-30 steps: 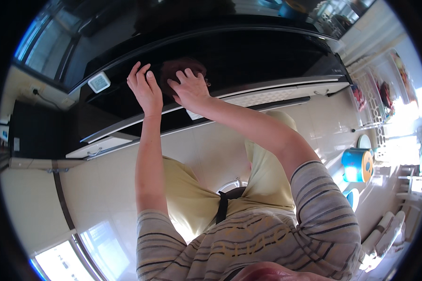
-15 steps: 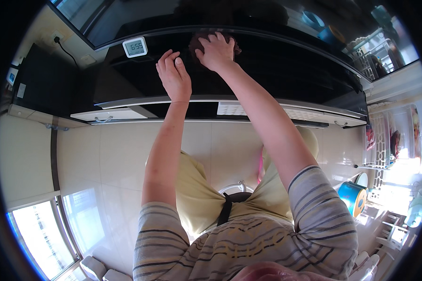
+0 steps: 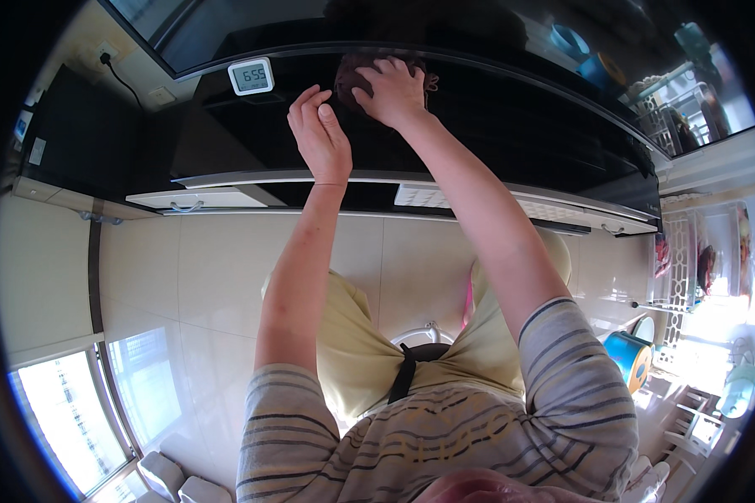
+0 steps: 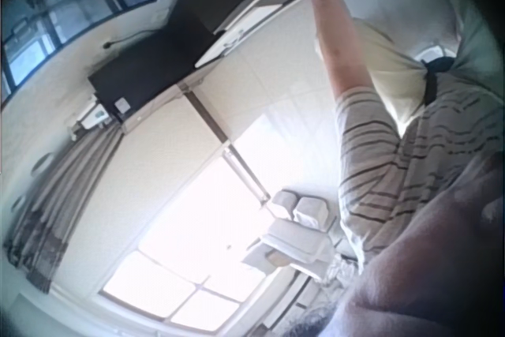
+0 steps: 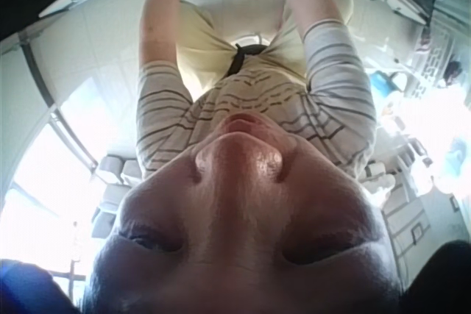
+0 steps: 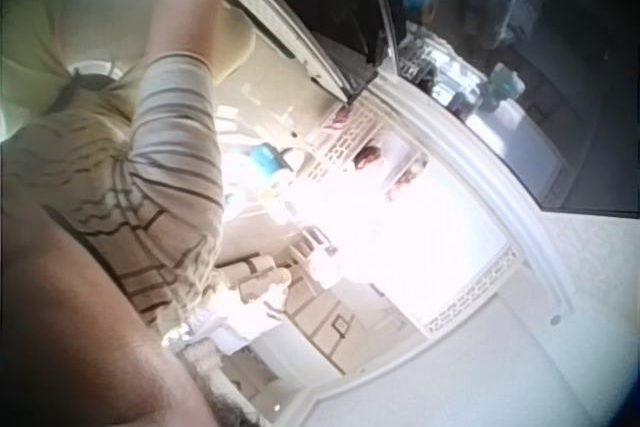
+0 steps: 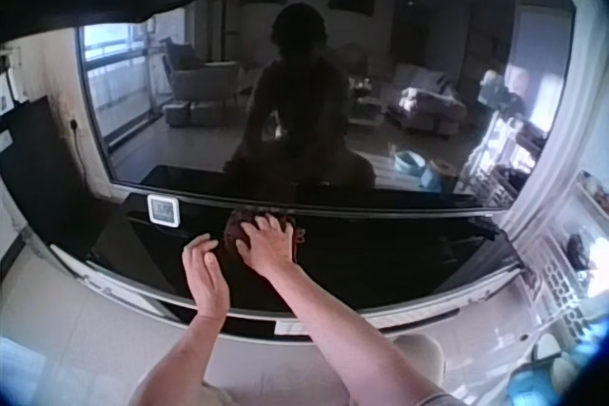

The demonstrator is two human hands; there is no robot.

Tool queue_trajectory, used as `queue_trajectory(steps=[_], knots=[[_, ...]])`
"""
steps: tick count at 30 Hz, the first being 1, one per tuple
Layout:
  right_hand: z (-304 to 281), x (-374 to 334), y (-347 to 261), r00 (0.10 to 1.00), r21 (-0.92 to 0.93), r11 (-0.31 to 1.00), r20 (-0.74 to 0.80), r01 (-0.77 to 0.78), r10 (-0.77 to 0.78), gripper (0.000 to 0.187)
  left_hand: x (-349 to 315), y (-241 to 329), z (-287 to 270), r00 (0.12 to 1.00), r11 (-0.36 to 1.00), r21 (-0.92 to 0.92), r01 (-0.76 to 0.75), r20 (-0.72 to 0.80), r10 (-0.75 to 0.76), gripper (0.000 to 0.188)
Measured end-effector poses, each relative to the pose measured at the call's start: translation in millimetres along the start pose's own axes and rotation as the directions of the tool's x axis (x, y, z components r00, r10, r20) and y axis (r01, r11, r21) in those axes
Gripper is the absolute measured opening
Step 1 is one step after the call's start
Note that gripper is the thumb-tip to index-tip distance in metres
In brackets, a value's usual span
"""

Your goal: The person sits on the floor and cleans a black TV stand using a brown cloth. They first organize a power strip and a white charger, then wipe the top surface of the stand, moving a remote control and a digital clock to clean underneath them. The person continues to wipe the front and side edges of the stand.

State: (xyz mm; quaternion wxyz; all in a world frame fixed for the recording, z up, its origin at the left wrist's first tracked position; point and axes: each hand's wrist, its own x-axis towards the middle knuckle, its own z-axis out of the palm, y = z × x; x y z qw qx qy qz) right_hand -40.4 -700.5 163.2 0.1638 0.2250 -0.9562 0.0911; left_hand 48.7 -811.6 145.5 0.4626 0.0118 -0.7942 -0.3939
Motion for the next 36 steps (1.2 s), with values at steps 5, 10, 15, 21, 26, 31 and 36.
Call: queue_trajectory(steps=[5, 10, 15, 21, 26, 31, 36], knots=[[-6, -53, -25, 0.966, 0.153, 0.96, -0.152, 0.234, -0.211, 0.036, 0, -6, -2, 0.999, 0.999, 0.024, -0.044, -0.014, 0.044, 0.034], [-22, -107, -5, 0.944, 0.147, 0.967, -0.289, 0.206, -0.157, 0.036, 1, -9, -2, 0.999, 0.998, 0.049, -0.048, -0.014, 0.048, 0.034], [-38, -167, 57, 0.916, 0.0, 0.982, -0.362, -0.187, 0.175, 0.033, -3, -3, -2, 1.0, 0.998, 0.057, 0.02, 0.018, -0.021, 0.037], [-46, -199, 102, 0.808, -0.149, 0.851, -0.43, -0.504, 0.403, 0.034, -3, -7, 4, 1.0, 0.997, 0.079, 0.001, 0.024, -0.003, 0.036], [-36, -165, 46, 0.876, -0.017, 0.952, -0.396, -0.307, 0.275, 0.03, -2, -4, 4, 0.999, 0.997, 0.076, 0.026, 0.028, -0.029, 0.037], [-20, -150, -36, 0.952, 0.136, 0.991, -0.305, 0.02, 0.023, 0.038, 0, -13, 3, 0.999, 0.996, 0.082, -0.031, -0.005, 0.032, 0.036], [-15, -159, -17, 0.935, 0.096, 0.992, -0.352, 0.082, -0.043, 0.033, 0, -16, 4, 1.0, 0.998, 0.063, -0.014, -0.017, 0.015, 0.036]])
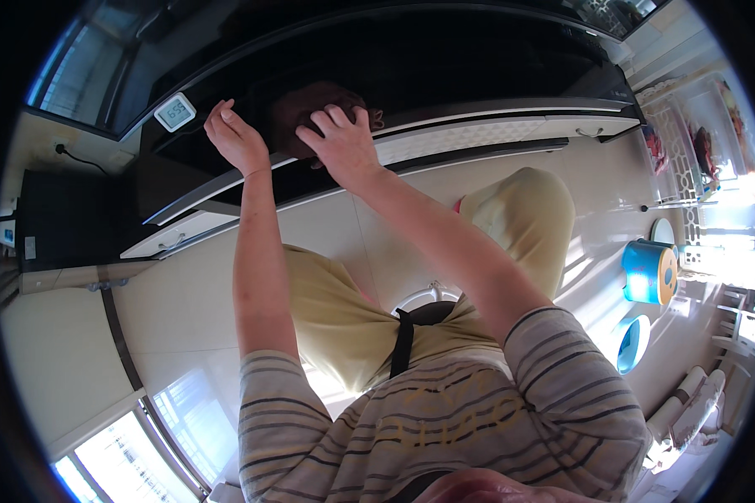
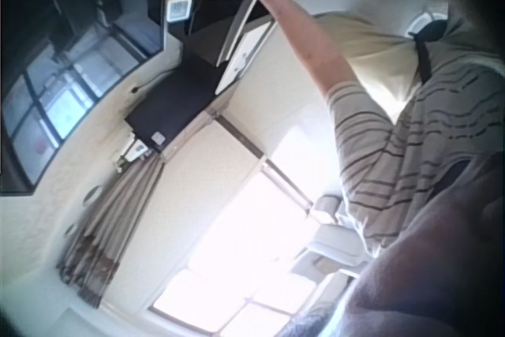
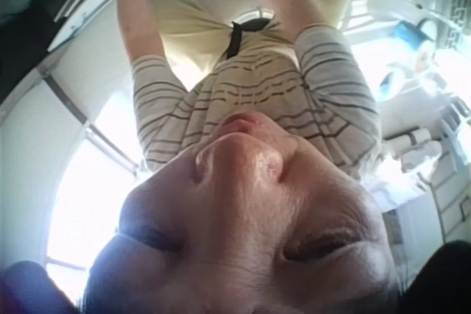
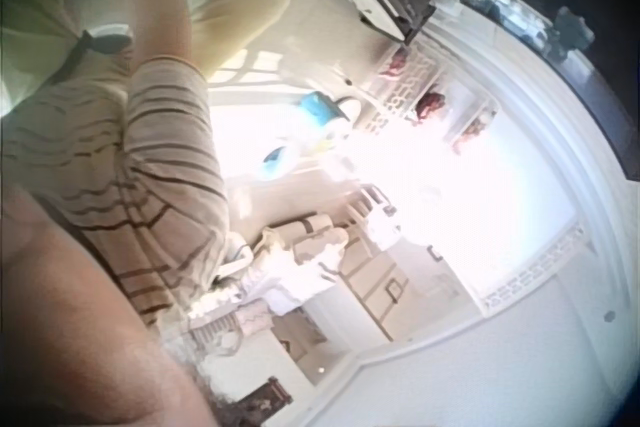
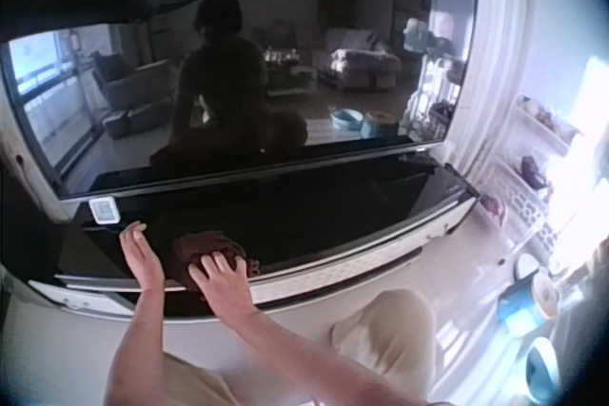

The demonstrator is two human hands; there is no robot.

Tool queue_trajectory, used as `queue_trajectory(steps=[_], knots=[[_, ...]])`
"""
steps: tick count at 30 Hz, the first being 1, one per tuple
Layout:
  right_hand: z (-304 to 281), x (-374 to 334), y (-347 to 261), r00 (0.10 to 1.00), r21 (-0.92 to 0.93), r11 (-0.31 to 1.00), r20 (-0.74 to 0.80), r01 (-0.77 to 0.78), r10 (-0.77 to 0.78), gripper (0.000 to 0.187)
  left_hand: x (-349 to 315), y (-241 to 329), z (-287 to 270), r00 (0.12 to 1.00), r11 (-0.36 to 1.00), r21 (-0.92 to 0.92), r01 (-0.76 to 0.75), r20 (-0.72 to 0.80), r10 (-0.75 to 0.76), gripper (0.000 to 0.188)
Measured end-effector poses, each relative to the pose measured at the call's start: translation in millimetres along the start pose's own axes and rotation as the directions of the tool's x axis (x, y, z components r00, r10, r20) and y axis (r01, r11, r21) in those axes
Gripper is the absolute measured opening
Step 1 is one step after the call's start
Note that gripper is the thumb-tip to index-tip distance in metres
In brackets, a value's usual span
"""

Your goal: The person sits on the floor and cleans a black TV stand using a brown cloth. They first organize a power strip and a white charger, then wipe the top surface of the stand, moving a remote control and a digital clock to clean underneath them. The person continues to wipe the front and side edges of the stand.

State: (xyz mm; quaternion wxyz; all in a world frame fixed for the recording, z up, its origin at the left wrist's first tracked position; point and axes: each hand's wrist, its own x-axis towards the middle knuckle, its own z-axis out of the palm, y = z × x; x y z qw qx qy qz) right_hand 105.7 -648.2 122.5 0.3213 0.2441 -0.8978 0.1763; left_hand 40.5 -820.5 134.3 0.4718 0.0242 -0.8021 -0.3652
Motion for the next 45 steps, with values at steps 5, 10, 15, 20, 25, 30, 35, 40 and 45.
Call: queue_trajectory(steps=[5, 10, 15, 20, 25, 30, 35, 40, 45], knots=[[-31, -27, 68, 0.992, -0.143, 0.982, 0.017, -0.12, 0.123, 0.055, -3, 2, -3, 1.0, 1.0, 0.005, 0.018, 0.01, -0.018, 0.036], [-62, -36, 96, 0.961, -0.241, 0.936, 0.044, -0.255, 0.273, 0.049, -2, 1, -2, 0.993, 0.993, 0.016, 0.117, 0.028, -0.118, 0.038], [-55, -20, 82, 0.97, -0.118, 0.972, 0.112, -0.203, 0.216, 0.038, 3, -8, 2, 0.982, 0.982, 0.049, 0.183, 0.032, -0.185, 0.042], [-35, 6, 39, 0.965, 0.071, 0.994, 0.254, -0.081, 0.061, 0.044, 2, -8, -1, 0.968, 0.968, 0.0, 0.25, 0.032, -0.25, 0.047], [-10, 32, 8, 0.958, 0.182, 0.983, 0.285, -0.013, -0.04, 0.04, 0, -13, -3, 0.97, 0.964, -0.112, 0.242, 0.037, -0.24, 0.051], [5, 72, 7, 0.908, 0.546, 0.798, 0.419, -0.255, 0.003, 0.035, 4, -19, -8, 0.916, 0.872, -0.283, 0.399, 0.175, -0.362, 0.057], [-7, 111, 25, 0.972, 0.443, 0.865, 0.112, -0.236, 0.208, 0.039, 14, -18, -16, 0.869, 0.786, -0.37, 0.495, 0.224, -0.442, 0.05], [4, 72, 19, 0.959, -0.03, 0.993, 0.257, -0.118, 0.122, 0.052, 18, 6, -30, 0.936, 0.928, -0.244, 0.281, 0.283, -0.209, 0.04], [28, 79, 30, 0.936, 0.092, 0.986, 0.338, -0.14, 0.102, 0.056, 12, 25, -22, 0.889, 0.967, -0.055, -0.248, 0.383, 0.25, 0.031]])
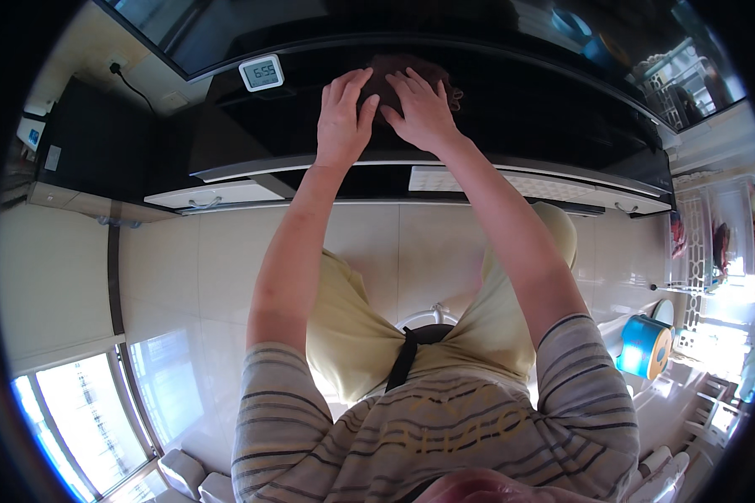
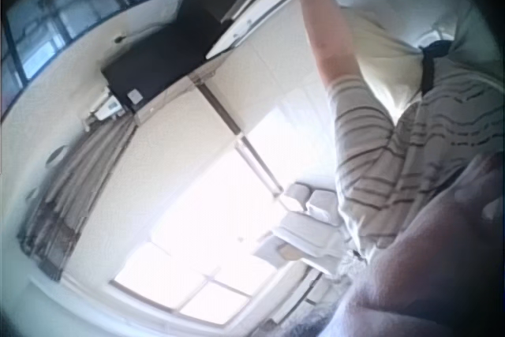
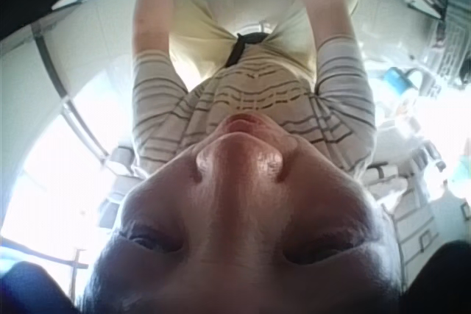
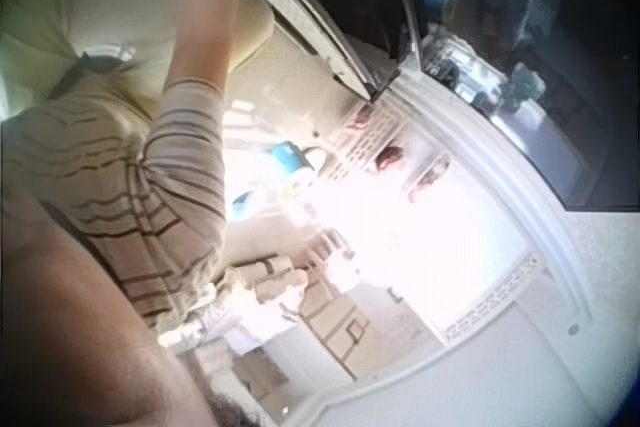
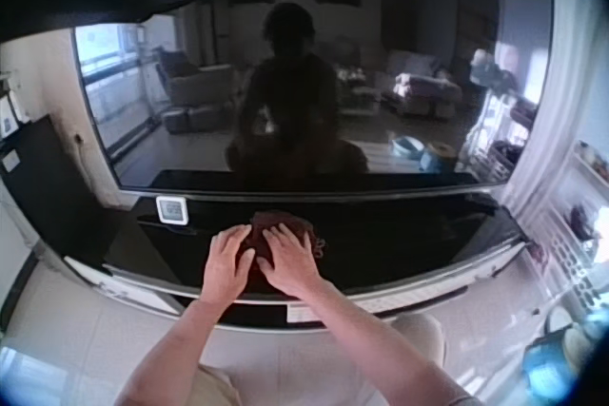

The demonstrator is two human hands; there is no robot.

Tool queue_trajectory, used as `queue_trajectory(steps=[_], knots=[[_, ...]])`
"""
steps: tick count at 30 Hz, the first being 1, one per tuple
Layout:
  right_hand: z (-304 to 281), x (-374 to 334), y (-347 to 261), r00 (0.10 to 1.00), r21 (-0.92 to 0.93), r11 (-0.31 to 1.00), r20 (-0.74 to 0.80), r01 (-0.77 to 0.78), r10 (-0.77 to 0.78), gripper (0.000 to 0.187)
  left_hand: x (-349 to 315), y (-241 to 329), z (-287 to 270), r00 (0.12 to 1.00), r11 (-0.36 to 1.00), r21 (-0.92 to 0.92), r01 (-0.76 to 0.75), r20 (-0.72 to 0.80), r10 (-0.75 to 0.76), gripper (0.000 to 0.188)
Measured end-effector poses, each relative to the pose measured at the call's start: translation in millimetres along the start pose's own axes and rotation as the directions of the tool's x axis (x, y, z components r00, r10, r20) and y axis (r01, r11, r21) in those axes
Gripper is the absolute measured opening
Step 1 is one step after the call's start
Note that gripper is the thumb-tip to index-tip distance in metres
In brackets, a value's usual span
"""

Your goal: The person sits on the floor and cleans a black TV stand using a brown cloth. They first organize a power strip and a white charger, then wipe the top surface of the stand, moving a remote control and a digital clock to clean underneath them. The person continues to wipe the front and side edges of the stand.

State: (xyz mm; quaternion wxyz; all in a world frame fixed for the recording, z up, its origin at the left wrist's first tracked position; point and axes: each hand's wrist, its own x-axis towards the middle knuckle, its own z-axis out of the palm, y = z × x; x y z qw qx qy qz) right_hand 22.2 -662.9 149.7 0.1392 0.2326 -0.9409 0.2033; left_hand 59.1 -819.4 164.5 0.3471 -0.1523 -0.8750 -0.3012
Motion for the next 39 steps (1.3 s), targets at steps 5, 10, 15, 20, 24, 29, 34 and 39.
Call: queue_trajectory(steps=[5, 10, 15, 20, 24, 29, 34, 39], knots=[[-1, 38, 11, 0.993, 0.637, 0.763, 0.091, -0.113, 0.072, 0.047, 16, -5, 17, 0.987, 0.999, 0.019, 0.034, 0.154, -0.036, 0.039], [-18, 17, 11, 0.94, 0.595, 0.804, -0.272, -0.005, 0.207, 0.029, 16, -8, 35, 0.974, 0.965, 0.245, -0.097, 0.225, 0.041, 0.058], [1, -13, 31, 0.915, 0.061, 0.995, -0.393, -0.076, 0.094, 0.027, 57, -32, 66, 0.877, 0.95, 0.264, 0.166, 0.401, -0.265, 0.063], [3, -17, 23, 0.925, 0.036, 0.997, -0.374, -0.062, 0.071, 0.022, 82, -70, 67, 0.836, 0.894, 0.363, 0.262, 0.377, -0.398, 0.066], [10, -12, 23, 0.917, 0.06, 0.997, -0.394, -0.05, 0.069, 0.021, 73, -89, 52, 0.821, 0.9, 0.34, 0.273, 0.405, -0.402, 0.063], [10, -14, 30, 0.913, -0.021, 0.996, -0.401, -0.087, 0.072, 0.021, 41, -41, -5, 0.798, 0.926, 0.275, 0.259, 0.478, -0.365, 0.06], [15, -11, 31, 0.922, -0.058, 0.995, -0.382, -0.085, 0.057, 0.022, -4, -18, -53, 0.872, 0.972, 0.223, 0.074, 0.458, -0.172, 0.042], [14, -9, 31, 0.937, -0.081, 0.99, -0.34, -0.114, 0.08, 0.022, -14, -31, -58, 0.884, 0.889, 0.457, 0.042, 0.398, -0.247, 0.042]])
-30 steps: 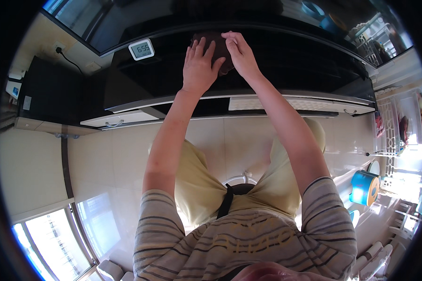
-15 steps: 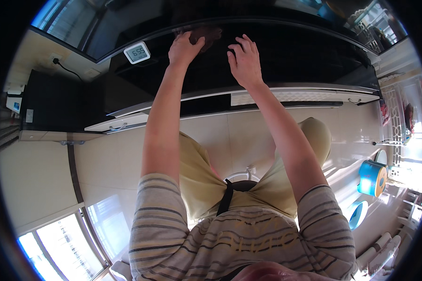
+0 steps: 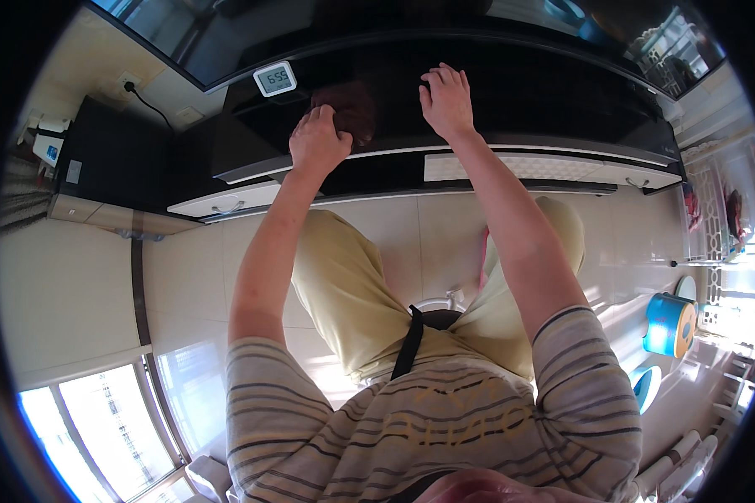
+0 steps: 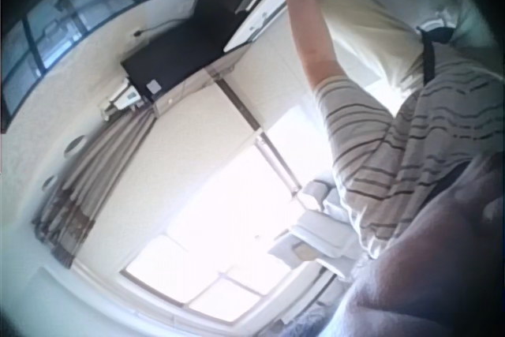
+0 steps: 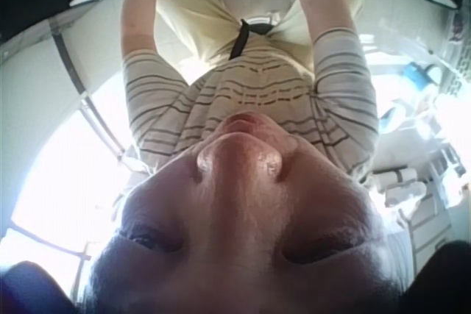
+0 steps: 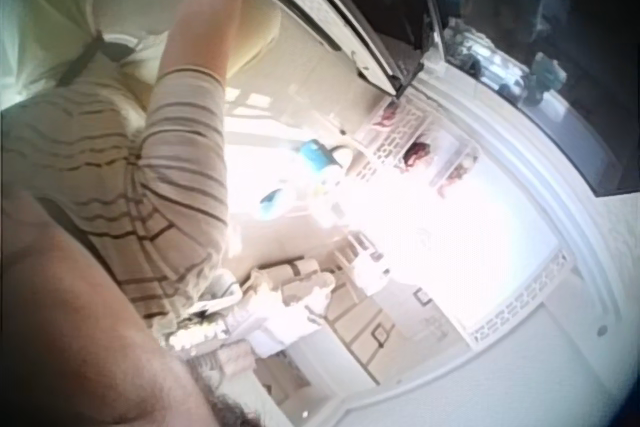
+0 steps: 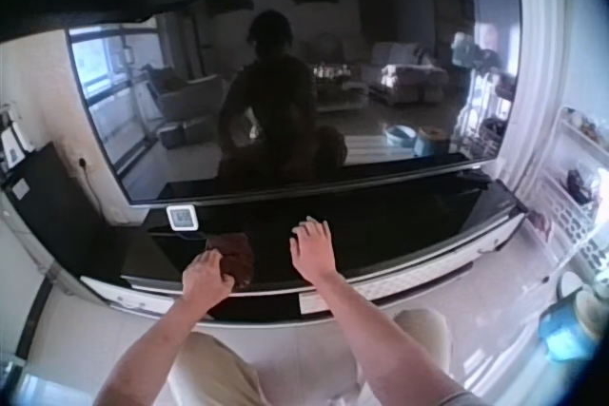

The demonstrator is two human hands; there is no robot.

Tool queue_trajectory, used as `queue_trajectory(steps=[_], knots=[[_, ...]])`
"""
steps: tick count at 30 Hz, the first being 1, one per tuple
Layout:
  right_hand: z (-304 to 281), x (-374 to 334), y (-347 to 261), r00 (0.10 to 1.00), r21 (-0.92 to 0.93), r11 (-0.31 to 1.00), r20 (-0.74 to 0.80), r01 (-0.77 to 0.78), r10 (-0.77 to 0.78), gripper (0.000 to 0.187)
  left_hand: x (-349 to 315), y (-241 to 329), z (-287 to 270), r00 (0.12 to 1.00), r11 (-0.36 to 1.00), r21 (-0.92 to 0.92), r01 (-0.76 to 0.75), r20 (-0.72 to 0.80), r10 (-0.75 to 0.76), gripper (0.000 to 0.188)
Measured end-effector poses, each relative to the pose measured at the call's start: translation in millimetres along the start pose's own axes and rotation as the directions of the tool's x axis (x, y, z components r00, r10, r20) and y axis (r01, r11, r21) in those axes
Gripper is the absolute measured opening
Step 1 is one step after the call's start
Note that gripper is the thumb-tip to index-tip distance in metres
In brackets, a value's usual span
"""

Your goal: The person sits on the floor and cleans a black TV stand using a brown cloth. They first organize a power strip and a white charger, then wipe the top surface of the stand, moving a remote control and a digital clock to clean underneath them. The person continues to wipe the front and side edges of the stand.

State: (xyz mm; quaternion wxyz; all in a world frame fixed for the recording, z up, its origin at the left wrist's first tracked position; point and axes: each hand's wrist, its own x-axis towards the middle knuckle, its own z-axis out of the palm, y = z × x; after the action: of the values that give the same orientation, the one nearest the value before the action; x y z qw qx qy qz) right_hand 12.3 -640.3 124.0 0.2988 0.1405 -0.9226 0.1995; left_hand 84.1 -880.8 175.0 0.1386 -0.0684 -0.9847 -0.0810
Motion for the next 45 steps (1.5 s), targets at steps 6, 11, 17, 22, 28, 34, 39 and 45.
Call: queue_trajectory(steps=[6, 11, 17, 22, 28, 34, 39, 45], knots=[[3, -3, -5, 0.999, 0.052, 0.999, -0.052, 0.014, -0.012, 0.021, 50, -17, 36, 0.992, 0.989, 0.088, 0.117, -0.056, -0.112, 0.057], [3, -4, -6, 0.999, 0.072, 0.997, -0.054, 0.002, 0.002, 0.02, 69, 1, 22, 0.96, 0.973, 0.004, 0.232, 0.157, -0.23, 0.052], [-2, -2, -5, 0.998, 0.084, 0.996, -0.063, 0.018, -0.013, 0.017, 20, -49, 16, 0.998, 0.994, -0.086, -0.07, -0.003, 0.07, 0.042], [-8, 24, -50, 0.992, 0.402, 0.909, 0.106, -0.106, 0.069, 0.015, -8, -113, 5, 0.982, 0.991, -0.004, 0.131, -0.138, -0.13, 0.039], [52, 77, -141, 0.83, 0.696, 0.461, 0.515, -0.55, 0.213, 0.027, -19, -128, 12, 0.965, 0.99, -0.01, 0.143, -0.219, -0.141, 0.04], [134, 112, -165, 0.806, 0.662, 0.499, 0.575, -0.56, 0.141, 0.044, -22, -124, -3, 0.978, 0.999, -0.031, 0.03, -0.206, -0.036, 0.039], [161, 110, -174, 0.896, 0.712, 0.551, 0.406, -0.434, 0.18, 0.027, -23, -121, -7, 0.982, 1.0, -0.028, -0.001, -0.19, -0.005, 0.051], [107, 98, -160, 0.885, 0.62, 0.675, 0.453, -0.4, 0.108, 0.025, -22, -124, -4, 0.979, 0.998, -0.01, -0.067, -0.193, 0.064, 0.047]])
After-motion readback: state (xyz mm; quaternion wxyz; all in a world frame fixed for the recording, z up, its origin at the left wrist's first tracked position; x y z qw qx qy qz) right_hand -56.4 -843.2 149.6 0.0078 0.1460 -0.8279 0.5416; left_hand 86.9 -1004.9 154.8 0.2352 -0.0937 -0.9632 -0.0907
